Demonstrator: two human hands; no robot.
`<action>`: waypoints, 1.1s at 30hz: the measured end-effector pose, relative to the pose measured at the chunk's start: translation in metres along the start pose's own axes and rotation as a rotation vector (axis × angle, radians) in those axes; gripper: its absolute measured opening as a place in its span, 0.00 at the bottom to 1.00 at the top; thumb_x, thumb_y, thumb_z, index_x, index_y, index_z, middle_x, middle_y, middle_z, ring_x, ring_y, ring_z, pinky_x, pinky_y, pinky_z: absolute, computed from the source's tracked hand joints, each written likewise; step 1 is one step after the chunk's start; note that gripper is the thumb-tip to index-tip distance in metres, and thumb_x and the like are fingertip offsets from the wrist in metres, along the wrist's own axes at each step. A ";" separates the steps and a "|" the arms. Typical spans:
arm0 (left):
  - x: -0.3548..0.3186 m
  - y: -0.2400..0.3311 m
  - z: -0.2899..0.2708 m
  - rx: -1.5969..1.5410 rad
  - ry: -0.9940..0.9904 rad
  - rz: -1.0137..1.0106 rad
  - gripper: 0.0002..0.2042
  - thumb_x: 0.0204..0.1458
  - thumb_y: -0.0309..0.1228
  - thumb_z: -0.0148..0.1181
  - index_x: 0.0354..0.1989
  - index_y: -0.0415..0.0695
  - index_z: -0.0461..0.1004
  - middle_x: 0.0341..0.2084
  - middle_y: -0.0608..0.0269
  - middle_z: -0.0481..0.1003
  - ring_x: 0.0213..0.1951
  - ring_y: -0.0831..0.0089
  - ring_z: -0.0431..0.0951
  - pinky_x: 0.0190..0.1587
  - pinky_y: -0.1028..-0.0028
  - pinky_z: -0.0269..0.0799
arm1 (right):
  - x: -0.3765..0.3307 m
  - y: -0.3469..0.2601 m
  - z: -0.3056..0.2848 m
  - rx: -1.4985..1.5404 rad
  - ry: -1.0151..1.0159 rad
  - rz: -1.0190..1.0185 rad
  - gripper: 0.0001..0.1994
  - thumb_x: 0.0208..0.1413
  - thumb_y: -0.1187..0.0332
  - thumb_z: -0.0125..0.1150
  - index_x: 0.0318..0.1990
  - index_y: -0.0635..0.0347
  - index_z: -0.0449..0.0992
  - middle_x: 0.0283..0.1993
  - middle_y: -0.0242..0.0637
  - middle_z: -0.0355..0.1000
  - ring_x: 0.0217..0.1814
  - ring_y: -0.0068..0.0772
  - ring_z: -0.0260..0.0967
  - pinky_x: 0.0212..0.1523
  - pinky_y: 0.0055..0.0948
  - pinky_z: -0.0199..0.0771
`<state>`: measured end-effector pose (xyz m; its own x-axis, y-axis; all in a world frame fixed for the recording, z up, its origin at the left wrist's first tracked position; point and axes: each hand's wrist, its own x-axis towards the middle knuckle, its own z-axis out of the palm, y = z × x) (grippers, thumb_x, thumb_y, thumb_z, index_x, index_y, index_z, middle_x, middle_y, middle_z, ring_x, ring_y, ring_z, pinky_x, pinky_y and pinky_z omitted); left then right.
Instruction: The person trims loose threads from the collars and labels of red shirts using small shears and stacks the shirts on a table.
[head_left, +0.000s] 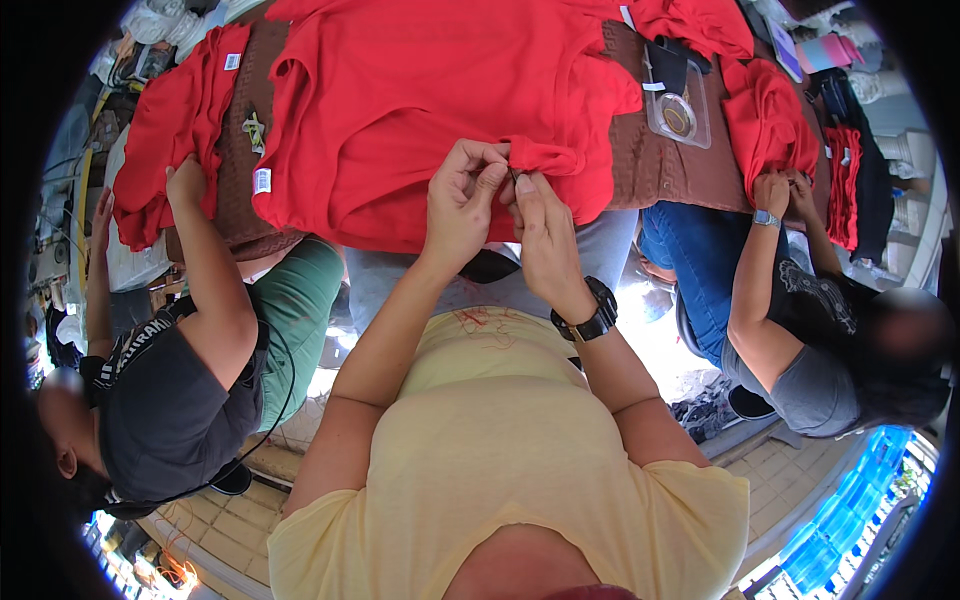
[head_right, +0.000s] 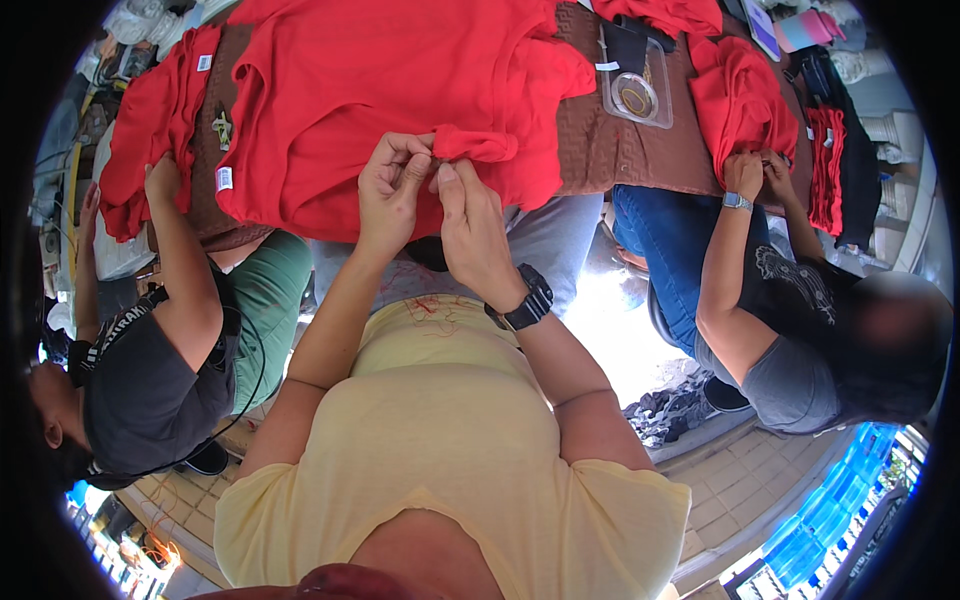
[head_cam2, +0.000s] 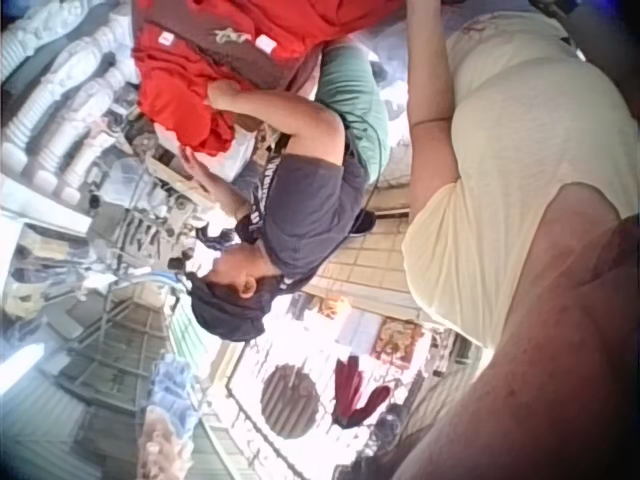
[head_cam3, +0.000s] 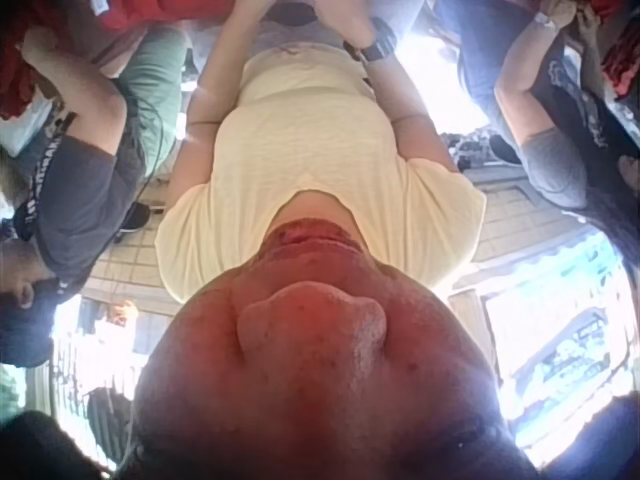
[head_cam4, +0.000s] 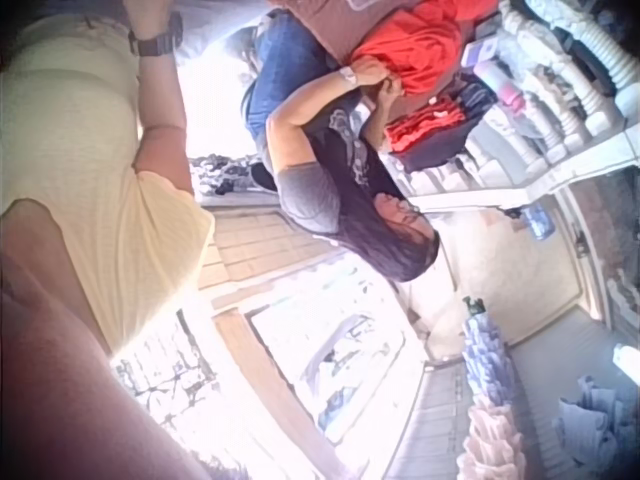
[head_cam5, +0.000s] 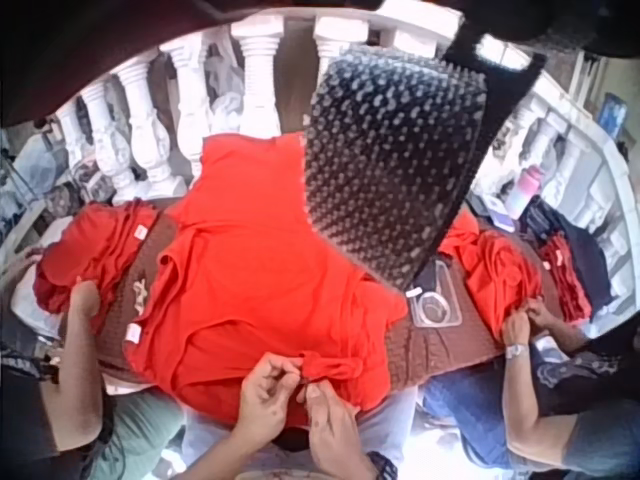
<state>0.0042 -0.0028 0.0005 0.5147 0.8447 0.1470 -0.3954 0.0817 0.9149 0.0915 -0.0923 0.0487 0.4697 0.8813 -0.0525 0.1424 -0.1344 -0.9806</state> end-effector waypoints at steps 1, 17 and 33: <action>0.000 0.001 0.001 -0.002 -0.008 -0.003 0.03 0.65 0.23 0.56 0.41 0.37 0.70 0.44 0.59 0.76 0.36 0.82 0.73 0.42 0.79 0.72 | 0.001 0.002 0.002 0.018 0.017 -0.002 0.18 0.73 0.60 0.40 0.37 0.67 0.68 0.28 0.43 0.65 0.30 0.39 0.63 0.33 0.35 0.62; -0.002 0.009 0.004 0.090 -0.016 -0.040 0.03 0.61 0.17 0.56 0.42 0.33 0.73 0.28 0.64 0.75 0.29 0.81 0.76 0.33 0.79 0.75 | 0.013 0.028 0.002 0.654 -0.064 0.373 0.19 0.70 0.53 0.49 0.29 0.54 0.64 0.22 0.22 0.55 0.15 0.12 0.46 0.15 0.19 0.42; 0.001 -0.001 -0.001 0.126 -0.037 -0.008 0.04 0.61 0.18 0.57 0.42 0.35 0.73 0.38 0.58 0.78 0.39 0.75 0.79 0.44 0.76 0.76 | 0.016 0.026 -0.004 0.669 -0.109 0.347 0.22 0.70 0.50 0.47 0.26 0.54 0.64 0.21 0.22 0.55 0.18 0.14 0.47 0.19 0.20 0.42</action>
<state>0.0041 -0.0014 -0.0003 0.5459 0.8240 0.1514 -0.2941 0.0192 0.9556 0.1057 -0.0838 0.0227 0.2975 0.8831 -0.3629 -0.5727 -0.1391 -0.8079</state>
